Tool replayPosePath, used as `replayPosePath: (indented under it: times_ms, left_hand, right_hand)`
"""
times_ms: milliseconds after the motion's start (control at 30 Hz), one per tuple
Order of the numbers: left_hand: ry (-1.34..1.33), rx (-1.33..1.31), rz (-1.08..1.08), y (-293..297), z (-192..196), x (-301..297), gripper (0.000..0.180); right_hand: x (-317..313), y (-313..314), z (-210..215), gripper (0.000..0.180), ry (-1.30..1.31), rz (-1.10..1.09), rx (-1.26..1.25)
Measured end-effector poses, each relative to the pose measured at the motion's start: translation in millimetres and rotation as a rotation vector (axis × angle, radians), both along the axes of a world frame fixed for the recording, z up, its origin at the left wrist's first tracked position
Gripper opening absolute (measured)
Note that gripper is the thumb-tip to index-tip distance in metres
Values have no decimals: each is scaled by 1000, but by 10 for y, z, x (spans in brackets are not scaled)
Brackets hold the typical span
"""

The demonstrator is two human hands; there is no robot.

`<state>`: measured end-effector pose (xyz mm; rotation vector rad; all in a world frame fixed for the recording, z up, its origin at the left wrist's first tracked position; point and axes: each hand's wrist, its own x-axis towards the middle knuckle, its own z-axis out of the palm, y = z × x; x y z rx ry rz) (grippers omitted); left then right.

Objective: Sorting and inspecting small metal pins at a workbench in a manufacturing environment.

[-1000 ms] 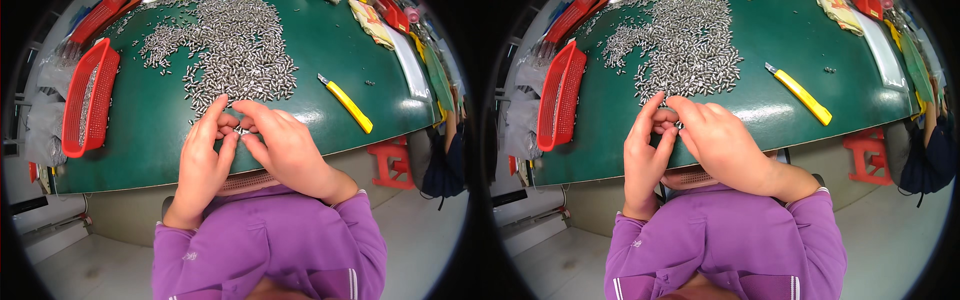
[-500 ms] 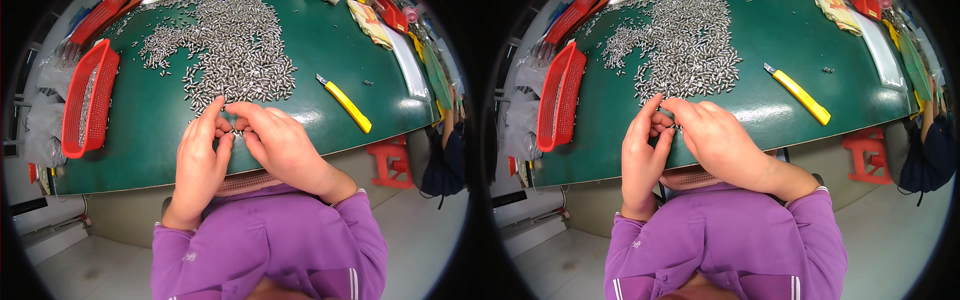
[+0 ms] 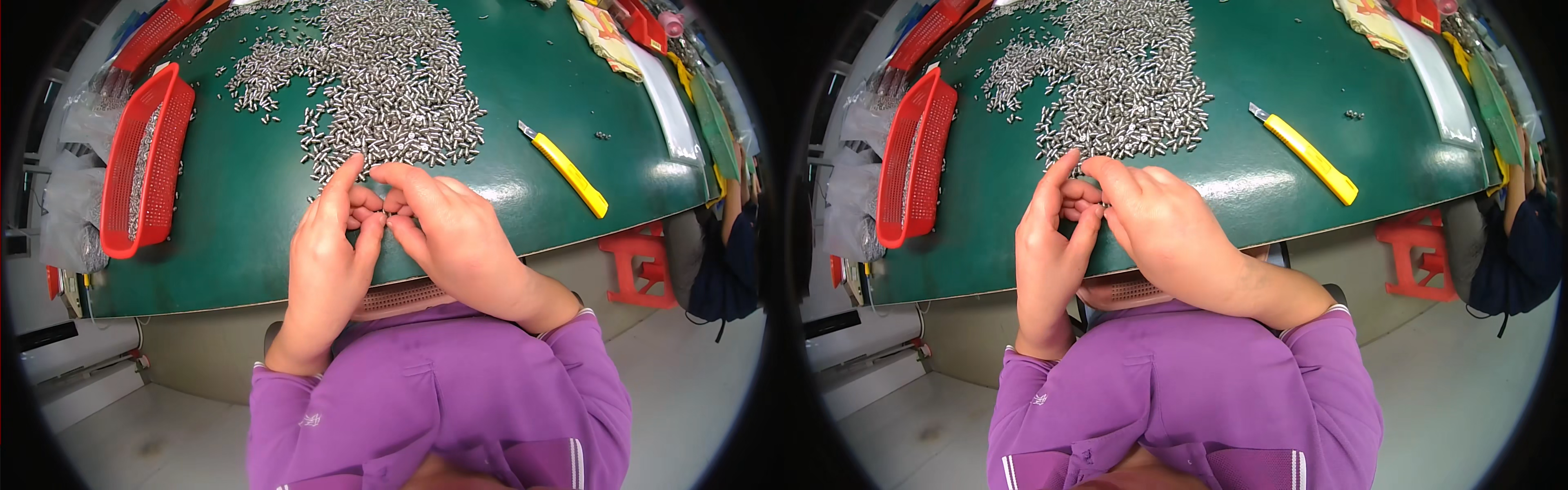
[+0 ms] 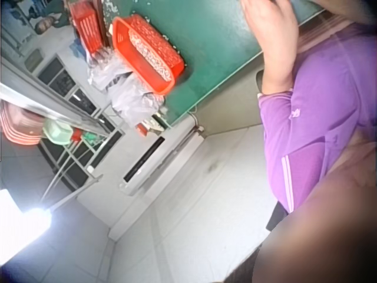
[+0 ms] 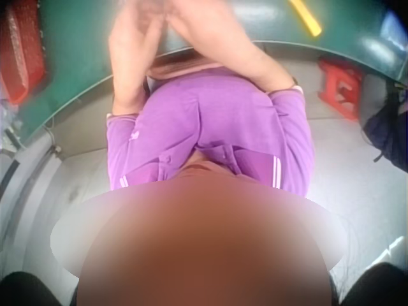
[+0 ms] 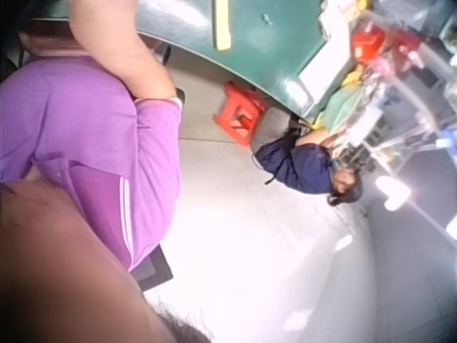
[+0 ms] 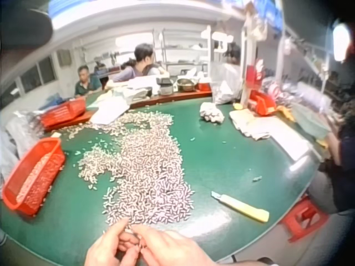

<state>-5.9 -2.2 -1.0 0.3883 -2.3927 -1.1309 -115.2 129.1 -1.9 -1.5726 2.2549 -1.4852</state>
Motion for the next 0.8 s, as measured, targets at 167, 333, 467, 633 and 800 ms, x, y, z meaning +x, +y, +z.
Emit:
replayPosePath:
  times_ms: [167,333,467,633,800]
  left_hand:
    - [-24,-84,7,-13,16,25,61]
    - [12,-9,-24,-18,-26,57,59]
    - [27,22,-33,-44,-66,74,60]
    - [18,78,-34,-36,-41,78,62]
    - [17,27,-23,-47,-74,95,62]
  right_hand:
    - [0,-5,-55,52,-3,59,-27]
    - [0,7,-32,55,-22,83,-27]
    - [-13,19,-21,57,-51,107,-14]
    - [-7,15,-67,56,-41,101,-34]
    - [-16,17,-69,54,-25,116,-41]
